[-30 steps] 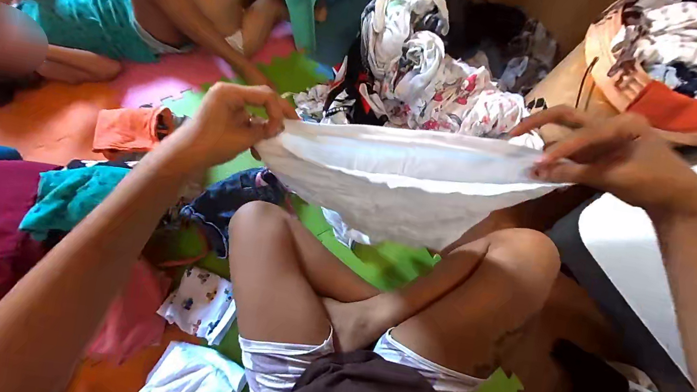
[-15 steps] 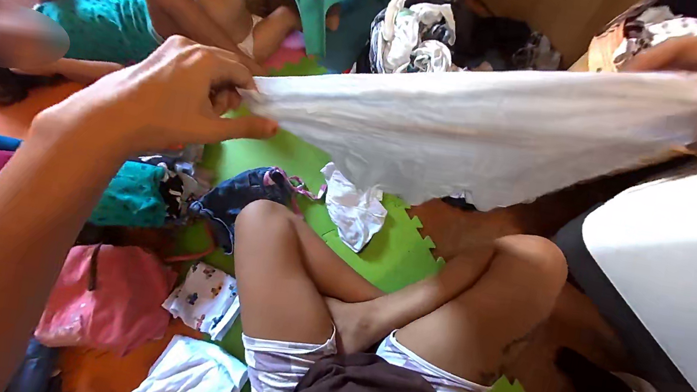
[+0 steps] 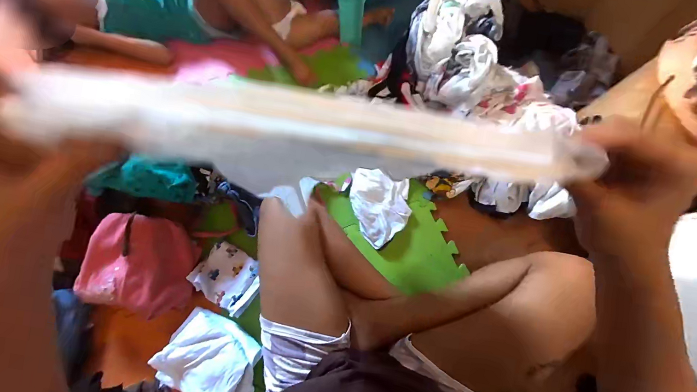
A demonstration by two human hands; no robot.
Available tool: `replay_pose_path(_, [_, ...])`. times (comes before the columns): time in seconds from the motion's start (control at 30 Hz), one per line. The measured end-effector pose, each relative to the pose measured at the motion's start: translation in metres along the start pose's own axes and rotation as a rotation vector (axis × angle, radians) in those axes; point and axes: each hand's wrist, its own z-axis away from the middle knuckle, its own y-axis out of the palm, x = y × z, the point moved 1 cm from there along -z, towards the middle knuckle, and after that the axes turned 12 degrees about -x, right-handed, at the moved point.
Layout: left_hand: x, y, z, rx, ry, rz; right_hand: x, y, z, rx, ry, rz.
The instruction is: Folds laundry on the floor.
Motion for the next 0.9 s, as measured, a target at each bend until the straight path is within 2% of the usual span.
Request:
replay_pose_path(0.07, [-0.016,-0.049,0.076,0.101,-0.055,-0.097,0.0,0.006,0.035,0.136,0.0,-0.095])
replay_pose_path(0.1, [-0.019,-0.062,0.111,0.188,-0.13,0.008,-0.009,0.007,0.059,0.225,0.071,-0.178])
replay_pose_path(0.2, [-0.031,-0.057,0.201,0.426,-0.52,0.192,-0.041,0.016,0.137,0.45,0.376,-0.353])
replay_pose_path(0.3, [-0.029,-0.046,0.269,0.476,-0.719,0.252,-0.066,0.026,0.186,0.614,0.575,-0.417])
replay_pose_path(0.4, [-0.014,-0.028,0.259,0.418,-0.741,0.314,-0.085,0.049,0.177,0.641,0.653,-0.513])
replay_pose_path(0.47, [0.013,-0.008,0.228,0.232,-0.793,0.389,-0.1,0.077,0.165,0.443,0.795,-0.589])
replay_pose_path(0.53, [0.045,0.024,0.202,-0.035,-1.022,0.399,-0.113,0.115,0.166,0.161,1.079,-0.62])
replay_pose_path(0.57, [0.063,0.038,0.2,-0.061,-1.144,0.369,-0.119,0.131,0.173,0.132,1.227,-0.586])
replay_pose_path(0.63, [0.087,0.059,0.216,0.076,-1.314,0.326,-0.135,0.153,0.199,0.277,1.423,-0.446])
replay_pose_path(0.73, [0.097,0.069,0.255,0.244,-1.315,0.37,-0.144,0.159,0.219,0.433,1.368,-0.535])
replay_pose_path(0.8, [0.089,0.065,0.267,0.236,-1.219,0.38,-0.133,0.149,0.221,0.459,1.323,-0.563])
replay_pose_path(0.9, [0.077,0.067,0.255,0.149,-1.052,0.33,-0.117,0.144,0.204,0.358,1.185,-0.505])
